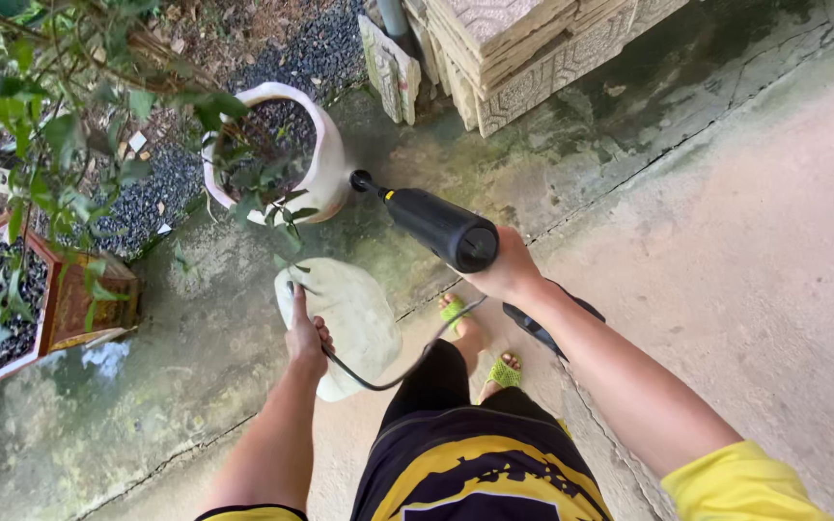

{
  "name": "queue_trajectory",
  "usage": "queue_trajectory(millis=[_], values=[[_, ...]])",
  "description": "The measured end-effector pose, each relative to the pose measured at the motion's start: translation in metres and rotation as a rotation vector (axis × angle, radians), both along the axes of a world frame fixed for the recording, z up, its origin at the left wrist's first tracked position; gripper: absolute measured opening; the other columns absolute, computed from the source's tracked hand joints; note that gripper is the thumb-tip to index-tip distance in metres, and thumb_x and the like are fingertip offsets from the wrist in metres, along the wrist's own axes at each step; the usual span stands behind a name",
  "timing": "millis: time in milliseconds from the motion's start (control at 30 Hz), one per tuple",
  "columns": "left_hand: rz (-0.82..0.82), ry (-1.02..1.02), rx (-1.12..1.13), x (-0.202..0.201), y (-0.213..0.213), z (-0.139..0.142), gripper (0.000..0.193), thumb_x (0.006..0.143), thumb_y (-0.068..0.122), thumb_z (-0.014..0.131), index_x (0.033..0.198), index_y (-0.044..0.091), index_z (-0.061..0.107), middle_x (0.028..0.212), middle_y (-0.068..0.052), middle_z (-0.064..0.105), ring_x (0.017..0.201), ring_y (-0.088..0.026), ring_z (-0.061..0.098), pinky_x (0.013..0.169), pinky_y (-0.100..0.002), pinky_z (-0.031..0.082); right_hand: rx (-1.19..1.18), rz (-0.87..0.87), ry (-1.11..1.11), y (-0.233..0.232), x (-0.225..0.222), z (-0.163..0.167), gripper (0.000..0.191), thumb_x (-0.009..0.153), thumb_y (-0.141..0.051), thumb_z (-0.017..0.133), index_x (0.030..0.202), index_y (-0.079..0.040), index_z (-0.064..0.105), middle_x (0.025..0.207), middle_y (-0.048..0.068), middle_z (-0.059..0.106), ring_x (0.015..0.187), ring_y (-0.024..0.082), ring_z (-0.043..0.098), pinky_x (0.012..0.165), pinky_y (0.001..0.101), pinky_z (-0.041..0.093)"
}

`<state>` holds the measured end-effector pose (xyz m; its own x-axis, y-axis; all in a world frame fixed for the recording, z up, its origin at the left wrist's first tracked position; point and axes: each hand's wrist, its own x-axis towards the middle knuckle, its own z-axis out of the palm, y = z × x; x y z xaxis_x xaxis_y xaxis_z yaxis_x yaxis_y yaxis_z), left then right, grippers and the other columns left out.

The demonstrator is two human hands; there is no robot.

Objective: The person uses a handheld pressure sprayer to water several potted plants and the ground around them in an outdoor garden area. They move from one pot to the next, directing the spray at the soil and foliage.

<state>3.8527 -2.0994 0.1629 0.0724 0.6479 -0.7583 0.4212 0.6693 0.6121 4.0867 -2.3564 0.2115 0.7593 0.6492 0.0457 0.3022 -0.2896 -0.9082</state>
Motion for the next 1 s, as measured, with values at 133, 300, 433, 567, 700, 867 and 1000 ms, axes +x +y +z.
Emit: queue_trajectory(millis=[133, 300, 433, 567, 700, 867, 1000], values=[[0.024, 0.034, -0.013, 0.038, -0.002, -0.022, 0.071, 0.081, 0.08, 0.063, 0.059, 0.016, 0.04, 0.051, 0.0, 0.036, 0.043, -0.016, 0.035, 0.042, -0.032, 0.03, 0.046, 0.052, 0.064, 0.003, 0.034, -0.001, 0.027, 0.075, -0.022, 0.08, 0.094, -0.005, 0.072, 0.085, 0.014, 0.078, 0.081, 0.023, 0.077, 0.069, 0.0346, 0.057], [0.133, -0.12, -0.003, 0.097, 0.013, -0.031, 0.059, 0.079, 0.07, 0.072, 0.065, 0.016, 0.052, 0.054, 0.001, 0.044, 0.044, -0.012, 0.042, 0.043, -0.031, 0.036, -0.249, 0.118, -0.137, 0.043, 0.093, 0.008, 0.021, 0.071, -0.017, 0.082, 0.086, -0.004, 0.075, 0.085, 0.022, 0.074, 0.085, 0.036, 0.072, 0.07, 0.0371, 0.055], [0.136, -0.13, -0.069, 0.138, 0.026, -0.024, 0.062, 0.079, 0.07, 0.073, 0.065, 0.016, 0.046, 0.054, 0.0, 0.044, 0.044, -0.014, 0.042, 0.043, -0.031, 0.034, -0.141, 0.202, -0.139, 0.069, 0.141, 0.027, 0.024, 0.068, -0.011, 0.077, 0.089, -0.002, 0.07, 0.084, 0.022, 0.073, 0.084, 0.034, 0.074, 0.068, 0.0372, 0.056], [0.136, -0.149, -0.11, 0.173, 0.04, -0.009, 0.061, 0.079, 0.072, 0.071, 0.064, 0.017, 0.049, 0.055, 0.002, 0.045, 0.045, -0.011, 0.042, 0.044, -0.029, 0.03, -0.135, 0.248, -0.15, 0.101, 0.173, 0.046, 0.022, 0.067, -0.011, 0.077, 0.086, -0.002, 0.07, 0.08, 0.021, 0.072, 0.078, 0.031, 0.074, 0.066, 0.0375, 0.056], [0.193, -0.233, -0.125, 0.204, 0.054, -0.003, 0.06, 0.079, 0.07, 0.073, 0.065, 0.018, 0.047, 0.056, 0.003, 0.043, 0.045, -0.011, 0.042, 0.044, -0.029, 0.033, -0.191, 0.303, -0.158, 0.123, 0.195, 0.06, 0.02, 0.065, -0.011, 0.077, 0.082, -0.001, 0.07, 0.076, 0.02, 0.071, 0.071, 0.028, 0.073, 0.064, 0.0378, 0.056], [0.304, -0.294, -0.068, 0.234, 0.063, 0.0, 0.059, 0.079, 0.067, 0.075, 0.062, 0.017, 0.05, 0.055, 0.002, 0.044, 0.045, -0.012, 0.042, 0.044, -0.03, 0.033, -0.168, 0.431, -0.167, 0.158, 0.214, 0.067, 0.019, 0.064, -0.011, 0.077, 0.078, -0.001, 0.07, 0.071, 0.019, 0.07, 0.063, 0.024, 0.072, 0.062, 0.0382, 0.055], [0.369, -0.237, -0.053, 0.25, 0.061, 0.001, 0.063, 0.079, 0.067, 0.075, 0.059, 0.013, 0.05, 0.053, -0.002, 0.045, 0.044, -0.015, 0.043, 0.045, -0.031, 0.035, -0.081, 0.463, -0.151, 0.177, 0.23, 0.067, 0.025, 0.063, -0.013, 0.082, 0.081, 0.0, 0.07, 0.07, 0.02, 0.07, 0.063, 0.026, 0.071, 0.062, 0.0392, 0.054]])
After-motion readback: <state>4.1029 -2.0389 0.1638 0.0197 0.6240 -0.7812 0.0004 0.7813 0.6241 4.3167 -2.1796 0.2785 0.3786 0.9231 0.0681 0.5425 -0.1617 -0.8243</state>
